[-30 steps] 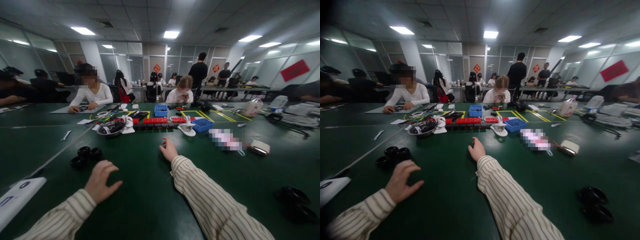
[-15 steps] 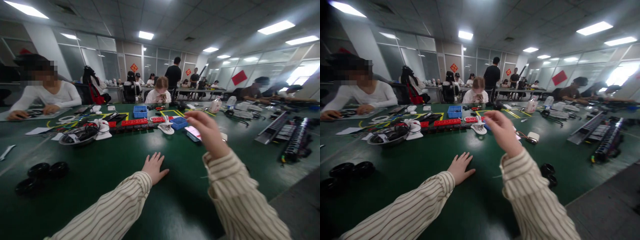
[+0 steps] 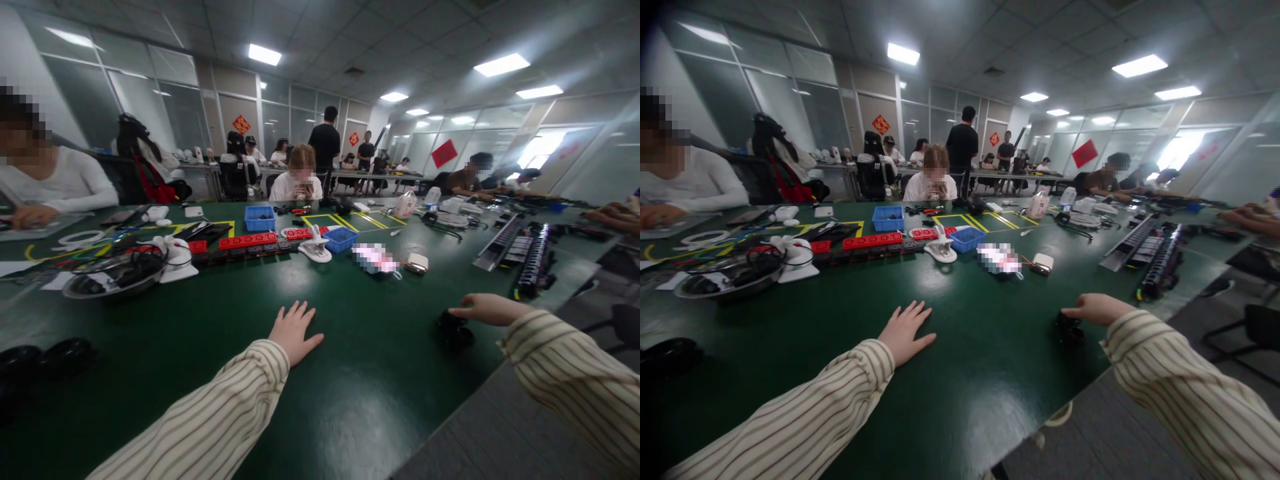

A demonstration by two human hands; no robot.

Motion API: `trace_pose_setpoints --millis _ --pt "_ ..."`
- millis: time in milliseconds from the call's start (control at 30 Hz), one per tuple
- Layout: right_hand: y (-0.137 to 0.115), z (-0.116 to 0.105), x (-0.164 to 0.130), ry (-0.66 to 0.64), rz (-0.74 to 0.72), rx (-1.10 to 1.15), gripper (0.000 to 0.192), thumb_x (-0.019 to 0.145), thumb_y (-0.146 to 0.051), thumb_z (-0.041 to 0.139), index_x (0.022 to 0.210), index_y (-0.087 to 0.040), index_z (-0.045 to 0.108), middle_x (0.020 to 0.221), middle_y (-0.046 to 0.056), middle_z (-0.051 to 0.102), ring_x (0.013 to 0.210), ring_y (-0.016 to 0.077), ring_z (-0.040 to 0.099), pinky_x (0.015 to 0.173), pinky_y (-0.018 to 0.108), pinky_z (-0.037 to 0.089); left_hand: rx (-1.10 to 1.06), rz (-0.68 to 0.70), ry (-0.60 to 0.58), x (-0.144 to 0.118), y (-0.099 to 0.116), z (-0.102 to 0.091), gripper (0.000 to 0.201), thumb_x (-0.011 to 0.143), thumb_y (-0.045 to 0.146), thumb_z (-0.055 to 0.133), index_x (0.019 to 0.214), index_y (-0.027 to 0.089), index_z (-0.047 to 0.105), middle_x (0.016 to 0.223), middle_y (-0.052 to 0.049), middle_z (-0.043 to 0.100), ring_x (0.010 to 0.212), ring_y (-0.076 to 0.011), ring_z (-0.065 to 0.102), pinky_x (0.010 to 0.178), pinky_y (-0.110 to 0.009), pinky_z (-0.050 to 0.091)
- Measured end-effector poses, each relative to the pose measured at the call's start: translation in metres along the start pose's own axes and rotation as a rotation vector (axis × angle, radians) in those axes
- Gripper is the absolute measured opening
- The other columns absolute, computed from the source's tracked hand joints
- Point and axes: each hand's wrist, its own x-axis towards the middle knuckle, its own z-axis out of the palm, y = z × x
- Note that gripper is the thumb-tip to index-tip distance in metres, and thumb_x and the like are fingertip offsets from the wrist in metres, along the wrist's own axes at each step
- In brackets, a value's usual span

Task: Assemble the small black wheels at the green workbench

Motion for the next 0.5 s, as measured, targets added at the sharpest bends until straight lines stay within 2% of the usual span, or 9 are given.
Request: trace_pose_setpoints --millis 100,267,367,500 --pt "-0.013 0.004 0.002 -0.189 0.049 -0.048 0.029 0.073 -0.039 0.063 0.058 -0.014 0.060 0.050 0.006 0.054 0.051 0.0182 0.056 0.053 0.027 0.043 -0.019 0.008 0.001 -0.002 -0.001 -0.001 0.061 0.083 0.052 0.044 0.133 0.017 0.038 0.142 -0.010 0.029 0.132 -0.0281 0.020 0.106 -0.052 0.017" --pt "-0.048 0.000 0.009 -0.228 0.041 -0.128 0.031 0.079 -0.036 0.057 0.061 -0.011 0.062 0.056 0.008 0.056 0.058 0.0187 0.058 0.059 0.027 0.042 -0.010 0.008 0.005 -0.002 0.001 -0.003 0.060 0.083 0.051 0.044 0.132 0.016 0.038 0.142 -0.010 0.030 0.132 -0.0283 0.021 0.106 -0.052 0.017" --pt "-0.089 -0.001 0.006 -0.190 -0.029 -0.164 0.027 0.080 -0.033 0.057 0.069 -0.010 0.064 0.070 0.012 0.061 0.071 0.0221 0.060 0.063 0.028 0.043 -0.009 0.004 0.002 -0.002 0.001 -0.003 0.060 0.083 0.050 0.045 0.132 0.016 0.039 0.141 -0.010 0.030 0.132 -0.0286 0.021 0.106 -0.052 0.018" --pt "-0.170 0.005 -0.021 -0.116 -0.219 -0.166 0.024 0.079 -0.034 0.058 0.086 -0.012 0.065 0.091 0.014 0.061 0.086 0.0272 0.060 0.068 0.032 0.044 -0.040 0.015 0.004 -0.004 0.000 -0.002 0.062 0.081 0.049 0.047 0.133 0.015 0.037 0.141 -0.010 0.030 0.132 -0.0284 0.022 0.106 -0.052 0.017"
